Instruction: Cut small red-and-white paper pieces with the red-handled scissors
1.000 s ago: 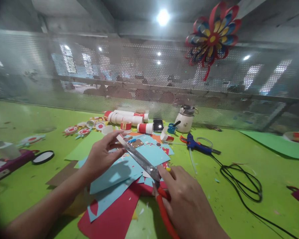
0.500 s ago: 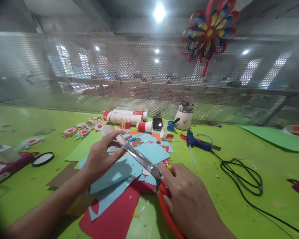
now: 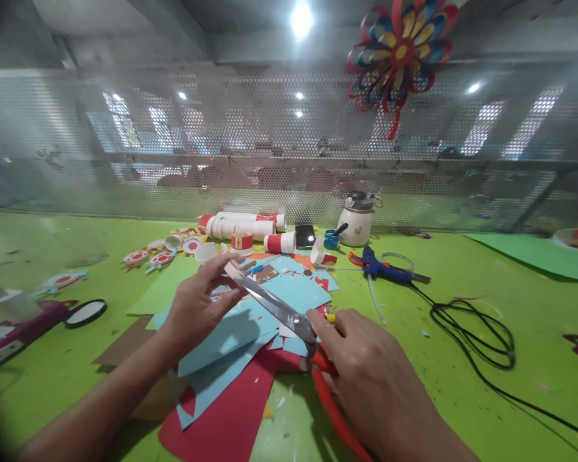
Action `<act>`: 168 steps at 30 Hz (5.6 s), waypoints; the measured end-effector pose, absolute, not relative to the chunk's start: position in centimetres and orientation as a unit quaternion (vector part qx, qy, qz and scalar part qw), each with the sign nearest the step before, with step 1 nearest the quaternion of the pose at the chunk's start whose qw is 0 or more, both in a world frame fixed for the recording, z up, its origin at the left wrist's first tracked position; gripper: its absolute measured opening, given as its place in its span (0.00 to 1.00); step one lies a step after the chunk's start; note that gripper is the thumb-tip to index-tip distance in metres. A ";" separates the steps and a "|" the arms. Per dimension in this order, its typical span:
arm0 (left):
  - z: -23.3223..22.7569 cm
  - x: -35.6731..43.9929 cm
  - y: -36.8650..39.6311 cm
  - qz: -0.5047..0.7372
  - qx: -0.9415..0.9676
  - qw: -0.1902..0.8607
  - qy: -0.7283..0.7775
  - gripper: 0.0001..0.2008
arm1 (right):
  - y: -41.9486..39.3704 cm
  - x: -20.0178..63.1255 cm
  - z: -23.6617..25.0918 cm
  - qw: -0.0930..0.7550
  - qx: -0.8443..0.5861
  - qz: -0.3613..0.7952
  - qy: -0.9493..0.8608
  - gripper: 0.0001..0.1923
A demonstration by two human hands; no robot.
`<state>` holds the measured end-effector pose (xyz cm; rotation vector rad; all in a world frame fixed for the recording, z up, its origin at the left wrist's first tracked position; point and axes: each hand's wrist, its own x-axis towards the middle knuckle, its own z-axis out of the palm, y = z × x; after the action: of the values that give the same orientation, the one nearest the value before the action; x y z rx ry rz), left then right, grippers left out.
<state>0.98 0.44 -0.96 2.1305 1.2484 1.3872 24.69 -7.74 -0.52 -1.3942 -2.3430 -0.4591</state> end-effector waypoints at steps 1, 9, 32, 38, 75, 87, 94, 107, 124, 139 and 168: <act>-1.0 1.0 0.4 0.484 0.741 0.156 0.438 0.23 | -7.7 24.7 -0.6 0.189 -0.495 -0.163 -0.832 0.17; -1.3 1.3 0.5 0.507 0.721 0.189 0.432 0.23 | -7.9 25.0 -0.8 0.196 -0.489 -0.162 -0.835 0.15; -0.8 1.6 -0.1 0.506 0.706 0.236 0.435 0.22 | -8.0 24.9 -0.7 0.205 -0.484 -0.174 -0.833 0.16; -0.8 1.6 0.0 0.500 0.706 0.247 0.436 0.24 | -7.9 25.1 -0.7 0.197 -0.489 -0.167 -0.833 0.15; -1.2 1.4 0.2 0.466 0.751 0.174 0.433 0.26 | -7.8 25.5 -0.4 0.172 -0.504 -0.108 -0.840 0.16; -1.3 1.6 0.1 0.469 0.745 0.205 0.426 0.25 | -7.8 25.7 -0.2 0.174 -0.503 -0.094 -0.842 0.15; -1.4 1.6 0.0 0.484 0.737 0.204 0.426 0.26 | -8.0 25.6 -0.2 0.181 -0.501 -0.096 -0.841 0.20; -1.1 1.7 -0.4 0.488 0.732 0.211 0.426 0.25 | -8.3 25.1 0.1 0.204 -0.480 -0.125 -0.844 0.18; -1.0 2.0 -0.5 0.504 0.713 0.246 0.421 0.24 | -8.4 24.9 0.0 0.213 -0.475 -0.132 -0.844 0.19; -0.8 1.8 -0.5 0.513 0.724 0.194 0.418 0.26 | -8.1 25.8 -0.3 0.189 -0.496 -0.104 -0.841 0.19; -0.8 2.0 -0.9 0.499 0.733 0.211 0.412 0.25 | -8.4 25.6 0.0 0.182 -0.490 -0.085 -0.848 0.20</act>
<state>2.02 -0.91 -0.83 2.0359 1.1441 1.3869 25.55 -8.35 0.03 -1.3830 -2.3943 -0.2389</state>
